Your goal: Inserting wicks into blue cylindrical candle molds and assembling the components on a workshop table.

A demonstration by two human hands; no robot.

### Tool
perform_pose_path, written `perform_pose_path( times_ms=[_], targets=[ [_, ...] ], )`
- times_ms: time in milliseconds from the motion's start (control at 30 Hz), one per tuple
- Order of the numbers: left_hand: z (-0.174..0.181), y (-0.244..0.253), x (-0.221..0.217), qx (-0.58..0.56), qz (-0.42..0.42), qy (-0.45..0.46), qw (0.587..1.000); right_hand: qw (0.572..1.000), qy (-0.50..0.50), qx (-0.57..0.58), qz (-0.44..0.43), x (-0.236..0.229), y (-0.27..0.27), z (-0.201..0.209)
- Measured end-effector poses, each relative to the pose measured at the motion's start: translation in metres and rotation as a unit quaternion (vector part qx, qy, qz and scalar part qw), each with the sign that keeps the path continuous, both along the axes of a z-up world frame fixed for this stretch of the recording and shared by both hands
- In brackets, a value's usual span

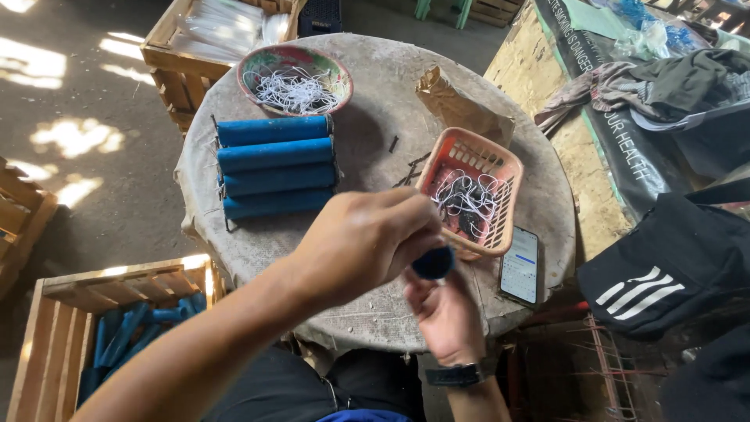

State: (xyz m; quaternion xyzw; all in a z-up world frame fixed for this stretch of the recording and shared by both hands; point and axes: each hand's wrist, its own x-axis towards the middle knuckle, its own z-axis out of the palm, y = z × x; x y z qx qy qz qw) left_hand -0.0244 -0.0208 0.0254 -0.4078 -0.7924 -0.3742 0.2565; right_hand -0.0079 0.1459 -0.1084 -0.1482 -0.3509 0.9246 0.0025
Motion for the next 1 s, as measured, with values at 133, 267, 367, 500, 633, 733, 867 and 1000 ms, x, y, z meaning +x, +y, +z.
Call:
perform_pose_path(
  times_ms=[133, 267, 367, 500, 633, 733, 867, 1000],
  targets=[
    [0.009, 0.003, -0.02, -0.068, 0.01, -0.027, 0.997, 0.939, -0.082, 0.219, 0.251, 0.015, -0.009, -0.006],
    [0.011, 0.001, -0.03, -0.16, 0.017, -0.083, 0.983, 0.895, 0.055, 0.403, 0.182, 0.002, 0.005, -0.006],
    [0.015, -0.004, -0.023, -0.222, 0.033, -0.133, 0.965, 0.835, 0.254, 0.483, 0.065, 0.0, 0.01, 0.052],
    [-0.003, 0.0, -0.019, -0.26, 0.052, -0.163, 0.95, 0.828, 0.245, 0.481, 0.153, 0.001, 0.01, 0.088],
    [-0.018, 0.011, -0.01, -0.193, 0.056, -0.155, 0.967, 0.685, 0.279, 0.659, 0.136, 0.002, 0.007, 0.092],
    [-0.029, 0.022, 0.0, -0.146, 0.046, -0.162, 0.975, 0.614, 0.292, 0.724, 0.116, 0.009, 0.017, 0.083],
    [-0.035, 0.035, 0.01, -0.111, 0.004, -0.149, 0.983, 0.568, 0.274, 0.774, 0.047, 0.023, 0.03, 0.082],
    [-0.041, 0.028, -0.031, -0.052, 0.012, -0.136, 0.989, 0.613, 0.273, 0.741, 0.03, 0.032, 0.039, 0.085]
  ],
)
